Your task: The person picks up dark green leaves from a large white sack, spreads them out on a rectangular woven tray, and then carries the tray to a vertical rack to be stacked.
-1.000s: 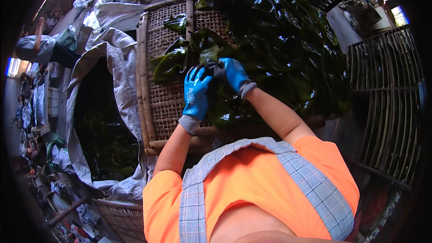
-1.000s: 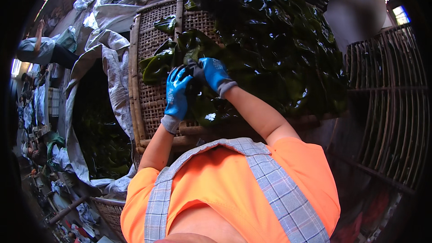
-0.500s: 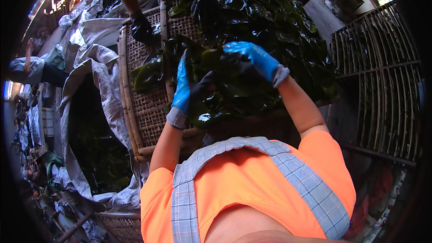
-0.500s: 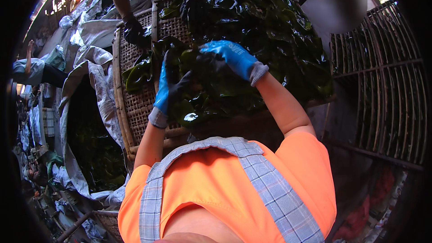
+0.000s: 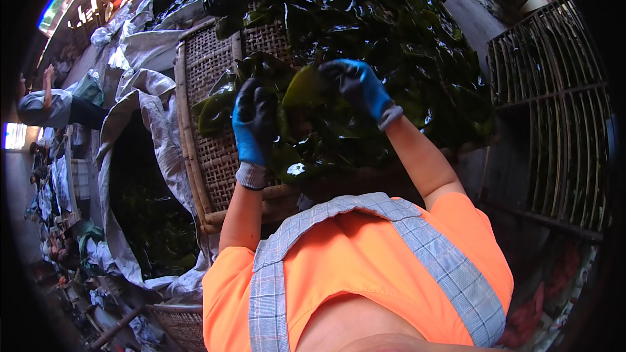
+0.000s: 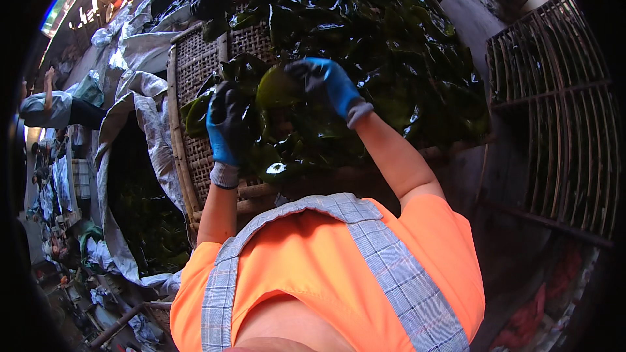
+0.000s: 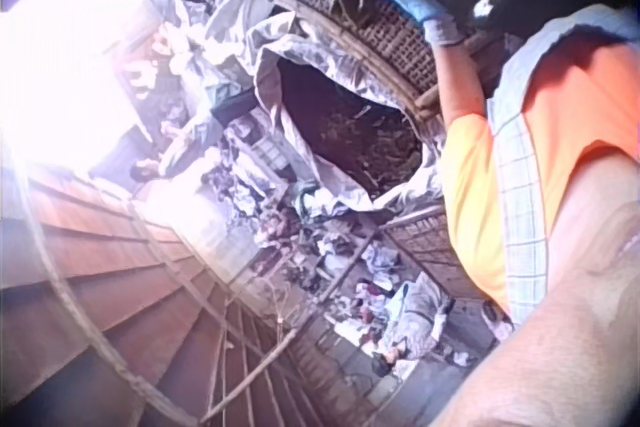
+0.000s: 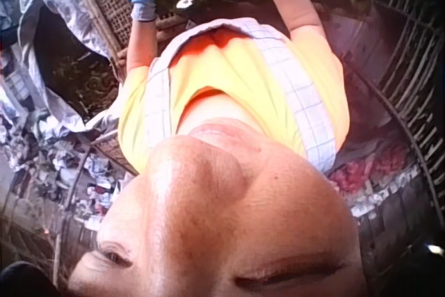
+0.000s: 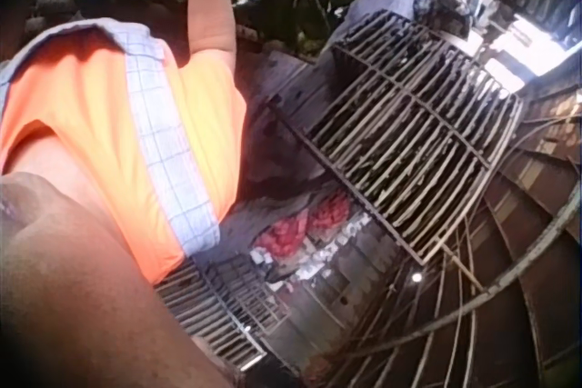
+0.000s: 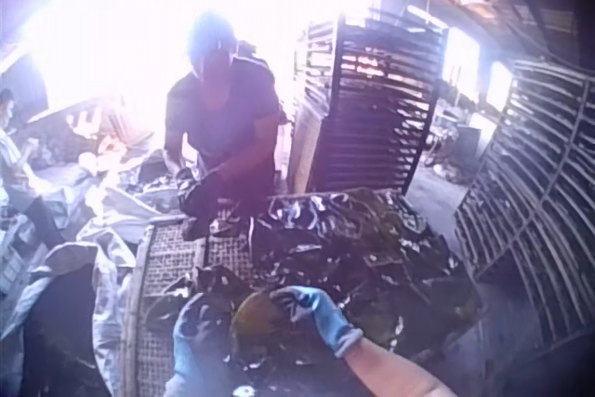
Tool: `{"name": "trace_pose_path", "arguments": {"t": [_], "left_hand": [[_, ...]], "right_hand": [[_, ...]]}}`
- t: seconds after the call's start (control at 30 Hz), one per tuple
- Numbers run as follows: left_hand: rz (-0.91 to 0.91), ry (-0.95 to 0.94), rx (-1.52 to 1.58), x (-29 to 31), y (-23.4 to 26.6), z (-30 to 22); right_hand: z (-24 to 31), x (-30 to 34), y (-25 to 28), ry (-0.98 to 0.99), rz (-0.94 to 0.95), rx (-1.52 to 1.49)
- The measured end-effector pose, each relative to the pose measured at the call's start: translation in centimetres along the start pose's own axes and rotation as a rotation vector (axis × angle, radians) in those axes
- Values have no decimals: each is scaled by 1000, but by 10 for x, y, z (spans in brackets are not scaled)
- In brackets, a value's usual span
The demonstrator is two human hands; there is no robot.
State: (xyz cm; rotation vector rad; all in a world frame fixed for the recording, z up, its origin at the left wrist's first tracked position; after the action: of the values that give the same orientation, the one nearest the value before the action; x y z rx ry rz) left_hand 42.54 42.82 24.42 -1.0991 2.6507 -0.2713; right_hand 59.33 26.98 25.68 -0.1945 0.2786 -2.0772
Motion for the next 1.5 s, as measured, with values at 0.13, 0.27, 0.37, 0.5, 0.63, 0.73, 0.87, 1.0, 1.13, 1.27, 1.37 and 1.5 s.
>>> {"name": "trace_pose_path", "arguments": {"t": [0.13,0.27,0.37,0.5,0.63,0.73,0.87,1.0,1.13,1.27,1.37,1.5], "left_hand": [[-71,33,-10,21,-7,-4],[-205,38,-41,36,-1,-6],[-108,87,-98,36,11,-5],[192,216,-62,57,0,13],[21,-124,-620,61,9,13],[13,31,-376,69,14,17],[217,447,233,67,7,18],[191,534,296,63,17,20],[107,200,-190,58,47,45],[92,237,0,58,52,44],[116,344,105,48,47,26],[426,-614,-877,35,53,-8]], "right_hand": [[13,-1,-14,-106,-13,-106],[-5,-2,-26,-71,-13,-114],[-16,-3,-31,-117,19,-207],[-40,-2,-46,-208,95,-313],[-42,0,-61,-263,-19,-280],[-44,-1,-71,-272,-12,-237],[-45,-7,-92,-230,53,-156],[-51,-15,-89,-62,16,25],[-61,-20,-77,-108,-102,5],[-56,-26,-76,-85,-100,-2],[-45,-28,-71,27,-237,137],[-1,8,-61,153,-394,177]]}}
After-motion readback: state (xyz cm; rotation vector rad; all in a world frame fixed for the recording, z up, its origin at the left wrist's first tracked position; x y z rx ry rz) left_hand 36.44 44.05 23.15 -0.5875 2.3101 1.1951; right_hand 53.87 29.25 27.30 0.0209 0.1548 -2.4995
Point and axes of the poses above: each hand's wrist, its own x-axis away from the middle knuckle, its own y-axis out of the back of the hand, z = x × y, the point moved 3 cm from there along -x, towards the middle knuckle, and after that the axes turned 2 degrees about z, right-handed, at the moved point
